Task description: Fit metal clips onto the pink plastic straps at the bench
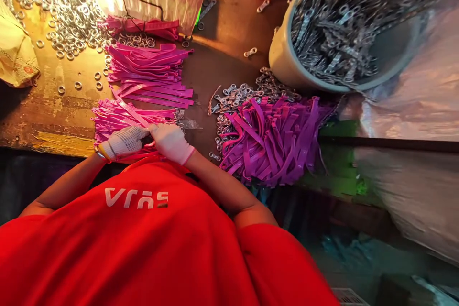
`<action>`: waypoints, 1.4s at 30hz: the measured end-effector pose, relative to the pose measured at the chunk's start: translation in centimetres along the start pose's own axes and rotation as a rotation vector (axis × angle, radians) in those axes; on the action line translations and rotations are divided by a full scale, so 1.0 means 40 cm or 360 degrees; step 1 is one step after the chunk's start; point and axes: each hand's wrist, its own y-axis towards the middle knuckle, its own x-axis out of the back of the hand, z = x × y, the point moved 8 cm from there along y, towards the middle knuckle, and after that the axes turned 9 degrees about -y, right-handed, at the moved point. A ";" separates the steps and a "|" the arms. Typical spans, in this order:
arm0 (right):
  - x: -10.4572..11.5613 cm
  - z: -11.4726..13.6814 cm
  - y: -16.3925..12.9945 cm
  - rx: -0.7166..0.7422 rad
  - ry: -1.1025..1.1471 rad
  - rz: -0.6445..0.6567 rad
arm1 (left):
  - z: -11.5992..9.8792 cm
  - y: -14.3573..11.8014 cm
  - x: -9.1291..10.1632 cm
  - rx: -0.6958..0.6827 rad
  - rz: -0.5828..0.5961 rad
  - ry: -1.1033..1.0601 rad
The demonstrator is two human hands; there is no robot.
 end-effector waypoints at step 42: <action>0.097 0.035 -0.031 0.0365 -0.0196 0.0280 | -0.109 -0.134 -0.039 -0.0615 0.0399 0.0748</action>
